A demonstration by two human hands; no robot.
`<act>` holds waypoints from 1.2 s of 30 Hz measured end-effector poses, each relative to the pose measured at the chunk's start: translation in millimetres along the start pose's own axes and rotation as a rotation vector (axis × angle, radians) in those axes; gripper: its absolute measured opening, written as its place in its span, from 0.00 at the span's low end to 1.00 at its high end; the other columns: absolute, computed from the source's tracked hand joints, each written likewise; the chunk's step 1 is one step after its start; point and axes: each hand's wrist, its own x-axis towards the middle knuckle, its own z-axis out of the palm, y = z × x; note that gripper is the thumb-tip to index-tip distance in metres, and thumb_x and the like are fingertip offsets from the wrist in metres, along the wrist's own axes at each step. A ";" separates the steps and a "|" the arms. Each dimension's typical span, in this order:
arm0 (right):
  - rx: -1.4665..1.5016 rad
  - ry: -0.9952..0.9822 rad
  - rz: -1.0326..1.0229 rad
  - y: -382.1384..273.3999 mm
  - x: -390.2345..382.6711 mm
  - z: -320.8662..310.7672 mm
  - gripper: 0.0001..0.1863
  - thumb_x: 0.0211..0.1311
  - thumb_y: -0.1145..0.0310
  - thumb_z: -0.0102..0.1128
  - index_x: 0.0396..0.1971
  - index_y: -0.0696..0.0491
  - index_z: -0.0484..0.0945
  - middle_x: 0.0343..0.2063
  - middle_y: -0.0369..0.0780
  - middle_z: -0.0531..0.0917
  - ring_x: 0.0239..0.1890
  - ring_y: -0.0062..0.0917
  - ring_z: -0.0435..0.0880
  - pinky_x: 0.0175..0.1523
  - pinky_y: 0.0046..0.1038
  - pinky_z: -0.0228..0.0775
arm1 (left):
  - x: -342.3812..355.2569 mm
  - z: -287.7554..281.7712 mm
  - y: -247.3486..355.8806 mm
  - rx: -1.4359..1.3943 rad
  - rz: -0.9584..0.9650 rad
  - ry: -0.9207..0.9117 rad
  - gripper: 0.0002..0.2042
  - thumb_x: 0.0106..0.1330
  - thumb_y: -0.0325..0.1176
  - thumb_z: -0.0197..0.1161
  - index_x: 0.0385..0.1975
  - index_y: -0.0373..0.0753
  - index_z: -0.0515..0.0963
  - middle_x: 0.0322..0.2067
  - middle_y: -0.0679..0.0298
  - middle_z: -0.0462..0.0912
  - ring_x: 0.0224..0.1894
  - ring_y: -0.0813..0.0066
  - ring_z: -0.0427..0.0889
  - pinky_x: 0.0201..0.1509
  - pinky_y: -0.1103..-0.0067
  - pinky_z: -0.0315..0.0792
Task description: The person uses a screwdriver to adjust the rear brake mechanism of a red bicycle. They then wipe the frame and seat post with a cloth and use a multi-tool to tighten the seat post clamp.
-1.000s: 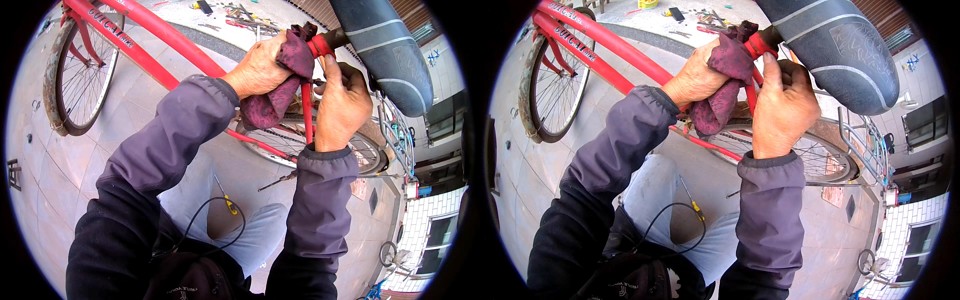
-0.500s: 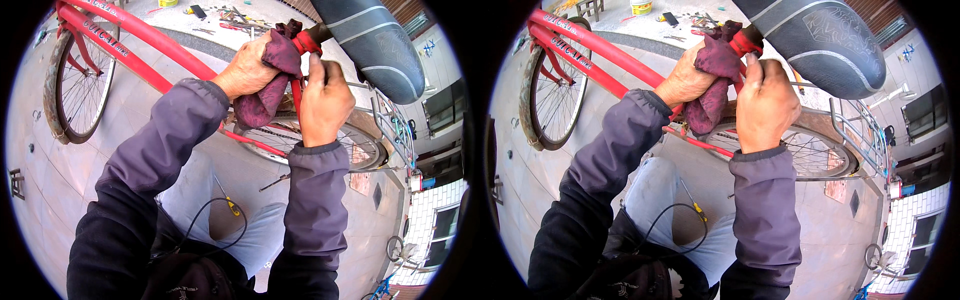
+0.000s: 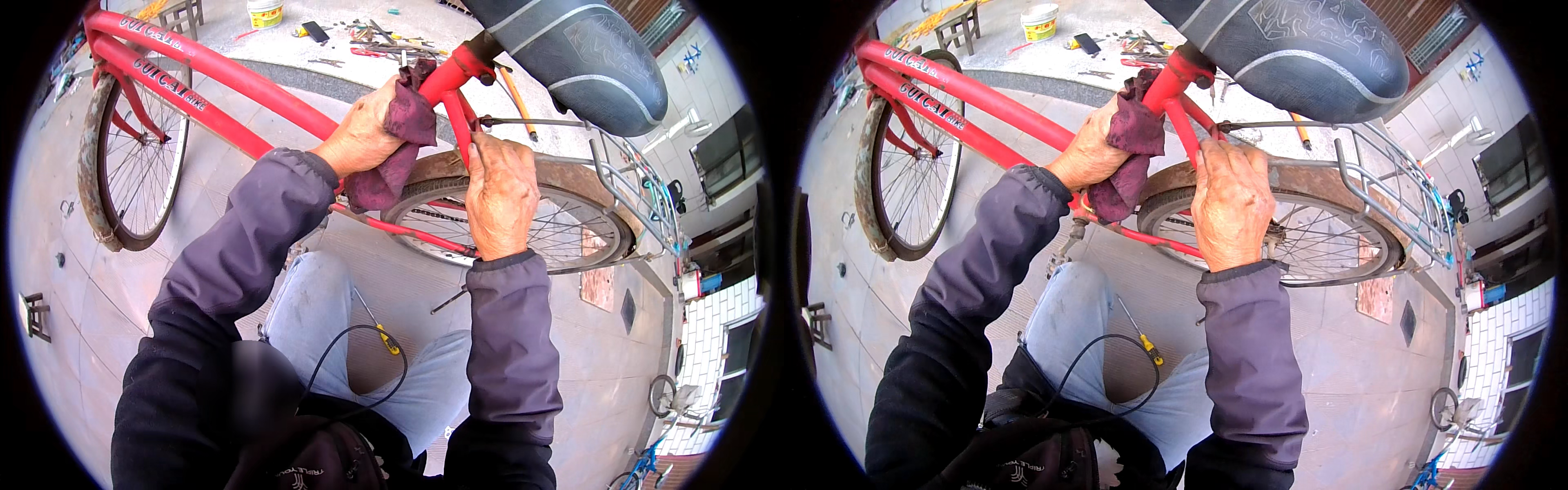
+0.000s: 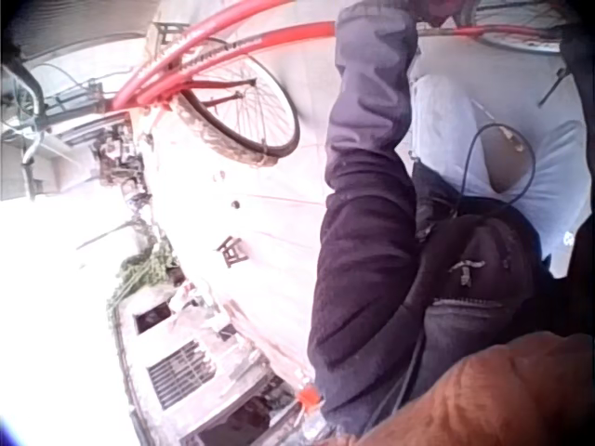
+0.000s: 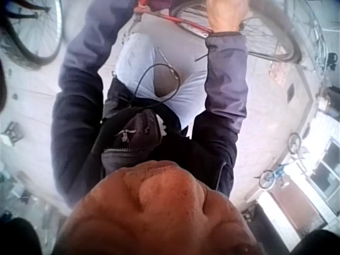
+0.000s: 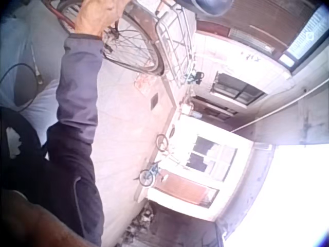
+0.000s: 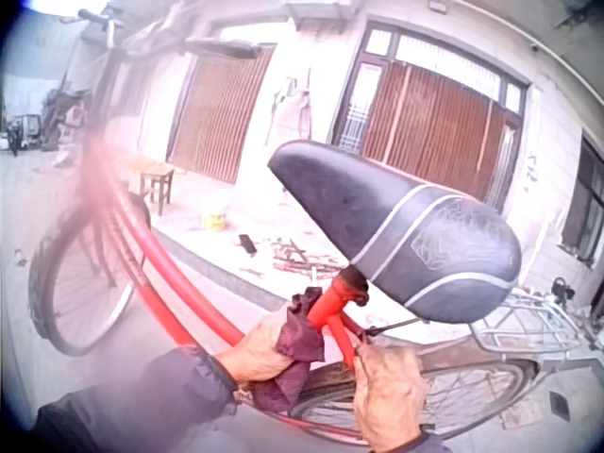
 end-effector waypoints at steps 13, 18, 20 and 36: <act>-0.007 0.086 -0.036 2.0 -7.3 6.0 0.14 0.49 0.75 0.63 0.39 0.55 0.77 0.36 0.40 0.81 0.42 0.38 0.77 0.44 0.34 0.72 | -52.1 16.0 -18.6 0.921 0.146 0.142 0.19 0.51 0.26 0.58 0.45 0.29 0.68 0.39 0.50 0.74 0.45 0.53 0.75 0.53 0.61 0.67; -0.002 0.121 -0.048 1.7 -8.8 9.1 0.15 0.49 0.75 0.63 0.39 0.54 0.77 0.36 0.39 0.80 0.43 0.36 0.77 0.43 0.33 0.74 | -57.5 -6.5 -22.3 1.044 0.304 -0.019 0.22 0.50 0.27 0.57 0.48 0.27 0.67 0.39 0.53 0.74 0.46 0.58 0.74 0.60 0.57 0.62; -0.027 0.133 -0.053 3.2 -9.6 10.8 0.14 0.49 0.74 0.63 0.39 0.54 0.77 0.36 0.39 0.80 0.43 0.36 0.77 0.42 0.33 0.74 | -44.4 -17.8 -23.9 0.869 0.237 -0.150 0.17 0.50 0.27 0.58 0.41 0.30 0.68 0.34 0.50 0.76 0.41 0.51 0.76 0.49 0.60 0.68; -0.052 0.135 -0.068 -2.0 -12.3 14.4 0.13 0.51 0.74 0.63 0.40 0.54 0.77 0.36 0.39 0.81 0.42 0.37 0.76 0.46 0.35 0.71 | -31.6 -34.7 -18.6 0.528 0.170 -0.264 0.12 0.51 0.25 0.58 0.34 0.35 0.65 0.31 0.51 0.75 0.37 0.48 0.76 0.39 0.63 0.71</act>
